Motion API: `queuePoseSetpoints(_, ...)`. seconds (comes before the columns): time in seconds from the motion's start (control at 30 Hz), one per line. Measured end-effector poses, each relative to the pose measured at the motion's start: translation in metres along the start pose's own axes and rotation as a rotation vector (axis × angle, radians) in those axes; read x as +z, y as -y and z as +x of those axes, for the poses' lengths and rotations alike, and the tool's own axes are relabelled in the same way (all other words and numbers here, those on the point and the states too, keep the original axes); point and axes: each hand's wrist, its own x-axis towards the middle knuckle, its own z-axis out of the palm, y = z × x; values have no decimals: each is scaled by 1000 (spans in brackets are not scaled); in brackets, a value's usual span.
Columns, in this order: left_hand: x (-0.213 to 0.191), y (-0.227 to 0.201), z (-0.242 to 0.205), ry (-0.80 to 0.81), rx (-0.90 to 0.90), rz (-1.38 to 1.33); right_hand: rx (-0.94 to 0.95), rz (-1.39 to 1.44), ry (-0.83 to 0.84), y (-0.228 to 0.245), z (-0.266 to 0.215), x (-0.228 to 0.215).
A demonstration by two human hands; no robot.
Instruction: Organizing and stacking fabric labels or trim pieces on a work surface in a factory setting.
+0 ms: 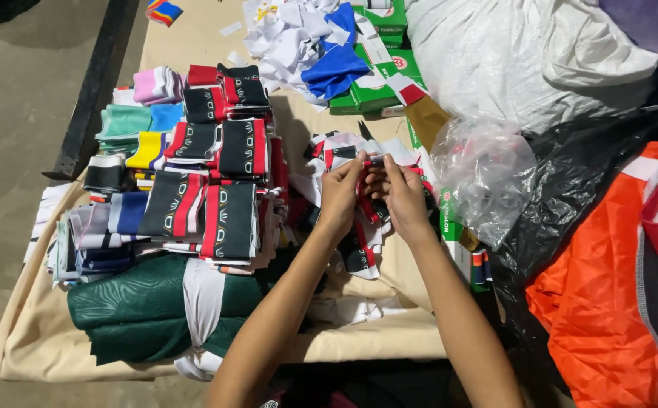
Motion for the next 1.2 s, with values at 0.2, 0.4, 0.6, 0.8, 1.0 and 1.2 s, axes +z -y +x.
queuePoseSetpoints(0.2,16,-39,-29,-9,23,70,-52,10,101,-12,4,-9)
queuePoseSetpoints(0.4,22,-47,-33,15,85,149,-120,28,145,-28,11,-18)
queuePoseSetpoints(0.6,30,-66,-54,68,150,166,-229,-127,65,-25,6,-14)
queuePoseSetpoints(0.8,26,-59,-53,140,196,179,-282,-150,-8,10,-16,10)
queuePoseSetpoints(1.0,22,-60,-52,115,288,249,-374,-156,-5,-13,-3,-8)
queuePoseSetpoints(1.2,16,-64,-45,111,287,53,-691,-497,5,4,-26,-2)
